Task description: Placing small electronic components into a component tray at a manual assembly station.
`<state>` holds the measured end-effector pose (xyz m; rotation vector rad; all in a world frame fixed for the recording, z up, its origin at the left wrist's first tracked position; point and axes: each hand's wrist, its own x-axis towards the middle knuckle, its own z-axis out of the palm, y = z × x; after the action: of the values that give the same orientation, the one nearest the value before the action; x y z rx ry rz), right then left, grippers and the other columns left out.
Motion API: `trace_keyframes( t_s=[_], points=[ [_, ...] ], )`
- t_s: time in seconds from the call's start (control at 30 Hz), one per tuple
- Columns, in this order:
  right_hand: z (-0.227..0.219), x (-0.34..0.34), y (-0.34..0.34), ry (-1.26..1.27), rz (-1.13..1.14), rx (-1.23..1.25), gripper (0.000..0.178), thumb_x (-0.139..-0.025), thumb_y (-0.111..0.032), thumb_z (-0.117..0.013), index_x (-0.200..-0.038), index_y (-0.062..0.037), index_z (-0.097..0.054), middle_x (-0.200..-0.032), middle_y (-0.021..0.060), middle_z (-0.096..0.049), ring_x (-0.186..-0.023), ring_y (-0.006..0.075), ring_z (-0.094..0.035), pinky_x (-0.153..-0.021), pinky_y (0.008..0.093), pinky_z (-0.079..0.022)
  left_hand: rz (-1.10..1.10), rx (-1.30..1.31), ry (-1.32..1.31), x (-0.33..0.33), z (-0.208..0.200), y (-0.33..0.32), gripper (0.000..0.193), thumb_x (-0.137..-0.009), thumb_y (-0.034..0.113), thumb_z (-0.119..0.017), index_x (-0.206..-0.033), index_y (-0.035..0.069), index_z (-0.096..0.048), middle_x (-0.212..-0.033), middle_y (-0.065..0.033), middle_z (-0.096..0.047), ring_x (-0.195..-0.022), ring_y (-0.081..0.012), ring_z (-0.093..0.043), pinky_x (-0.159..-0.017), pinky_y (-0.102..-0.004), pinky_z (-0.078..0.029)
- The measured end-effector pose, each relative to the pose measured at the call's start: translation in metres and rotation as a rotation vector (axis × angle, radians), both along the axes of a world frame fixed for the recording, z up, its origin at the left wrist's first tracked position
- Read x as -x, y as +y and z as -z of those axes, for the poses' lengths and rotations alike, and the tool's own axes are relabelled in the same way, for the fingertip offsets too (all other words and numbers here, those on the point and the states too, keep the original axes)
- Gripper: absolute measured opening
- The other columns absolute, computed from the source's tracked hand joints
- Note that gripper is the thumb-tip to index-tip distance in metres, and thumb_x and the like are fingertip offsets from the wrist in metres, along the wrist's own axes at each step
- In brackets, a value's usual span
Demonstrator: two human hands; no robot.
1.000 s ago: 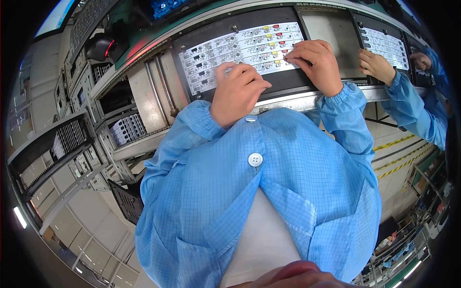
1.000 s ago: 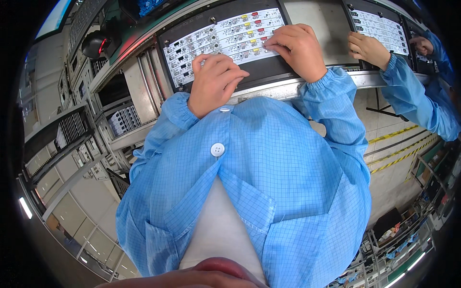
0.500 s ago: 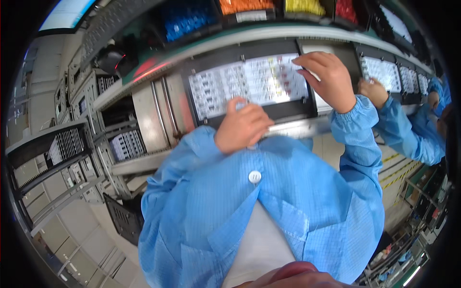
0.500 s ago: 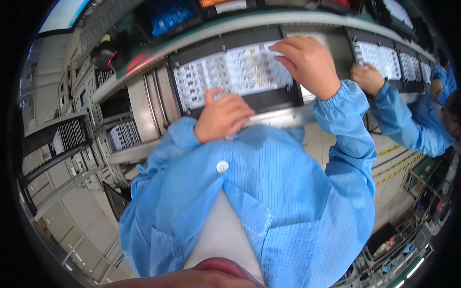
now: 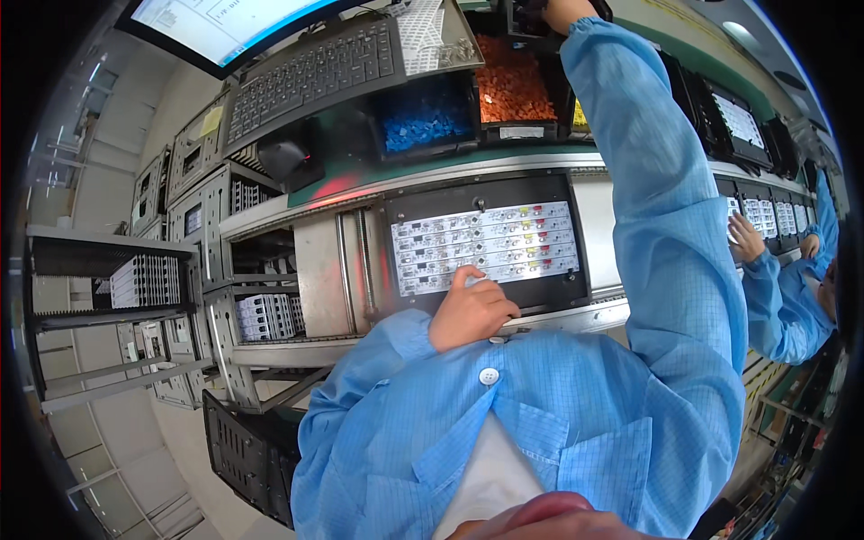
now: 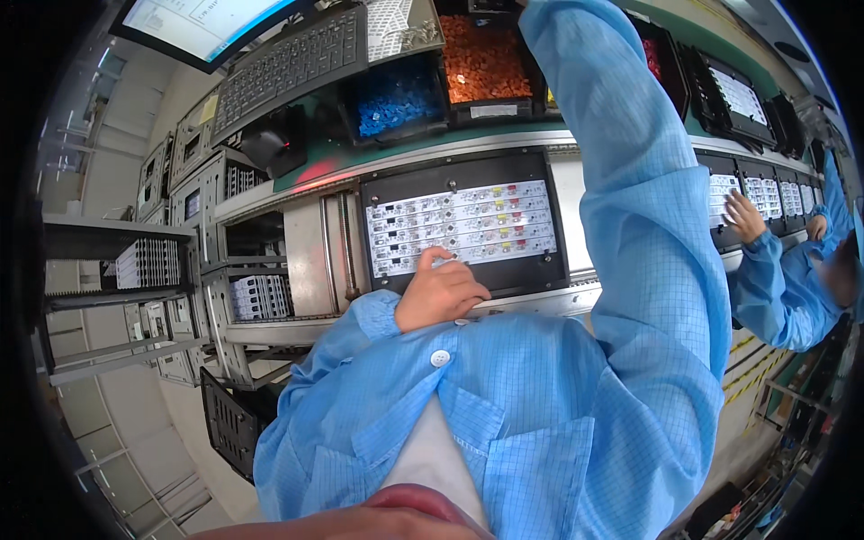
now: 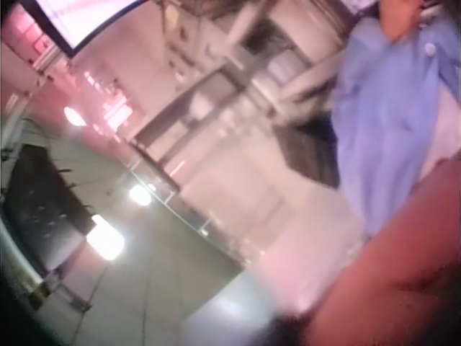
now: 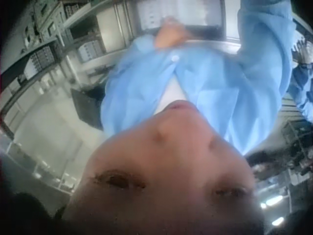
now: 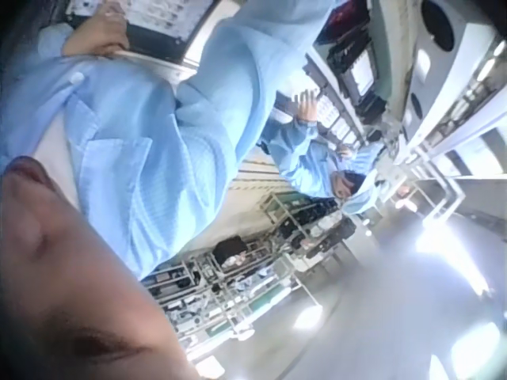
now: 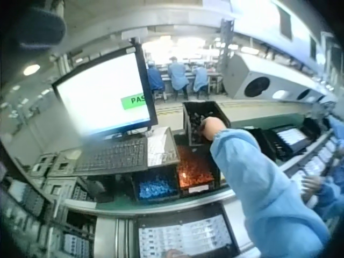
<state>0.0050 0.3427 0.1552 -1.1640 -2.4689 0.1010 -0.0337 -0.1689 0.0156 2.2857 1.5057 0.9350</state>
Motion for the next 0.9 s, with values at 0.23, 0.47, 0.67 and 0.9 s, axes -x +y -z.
trace_keyframes(
  t_s=[0.23, 0.47, 0.67, 0.9],
  points=[
    [0.014, -0.015, -0.033, 0.077, -0.118, -0.190, 0.017, -0.084, -0.015, -0.077, -0.099, -0.0126, -0.084, -0.096, 0.0165, -0.077, -0.090, 0.0376, -0.073, -0.085, 0.0442, -0.058, -0.078, 0.092, -0.040, 0.025, 0.023, -0.029, 0.015, -0.078, 0.013, -0.084, -0.089, 0.020, -0.077, -0.083, 0.0052, -0.071, -0.088, -0.0127, -0.070, -0.100, -0.0409, -0.039],
    [0.028, -0.044, -0.162, 0.615, -0.271, 0.379, 0.022, -0.096, -0.012, -0.077, -0.112, 0.0024, -0.079, -0.091, 0.0096, -0.079, -0.080, 0.0126, -0.072, -0.073, 0.0276, -0.057, -0.115, 0.037, -0.061, 0.028, 0.049, -0.028, 0.016, -0.077, 0.012, -0.085, -0.089, 0.020, -0.078, -0.085, 0.0046, -0.072, -0.090, -0.0131, -0.070, -0.102, -0.0398, -0.039],
    [0.169, -0.067, -0.333, 0.341, -0.626, 0.400, 0.017, -0.090, -0.012, -0.080, -0.105, -0.0060, -0.082, -0.098, 0.0112, -0.079, -0.085, 0.0249, -0.076, -0.076, 0.0341, -0.060, -0.114, 0.059, -0.032, 0.026, 0.058, -0.035, 0.009, -0.082, 0.015, -0.080, -0.090, 0.020, -0.076, -0.085, 0.0039, -0.072, -0.093, -0.0131, -0.068, -0.101, -0.0400, -0.038],
    [0.213, -0.076, -0.366, 0.335, -0.550, 0.278, 0.018, -0.085, -0.015, -0.081, -0.103, -0.0136, -0.084, -0.104, 0.0019, -0.078, -0.091, 0.0238, -0.074, -0.077, 0.0368, -0.060, -0.173, 0.161, -0.193, 0.041, 0.044, -0.011, 0.012, -0.084, 0.016, -0.080, -0.095, 0.015, -0.077, -0.095, -0.0015, -0.076, -0.094, -0.0234, -0.069, -0.095, -0.0413, -0.042]
  ],
)
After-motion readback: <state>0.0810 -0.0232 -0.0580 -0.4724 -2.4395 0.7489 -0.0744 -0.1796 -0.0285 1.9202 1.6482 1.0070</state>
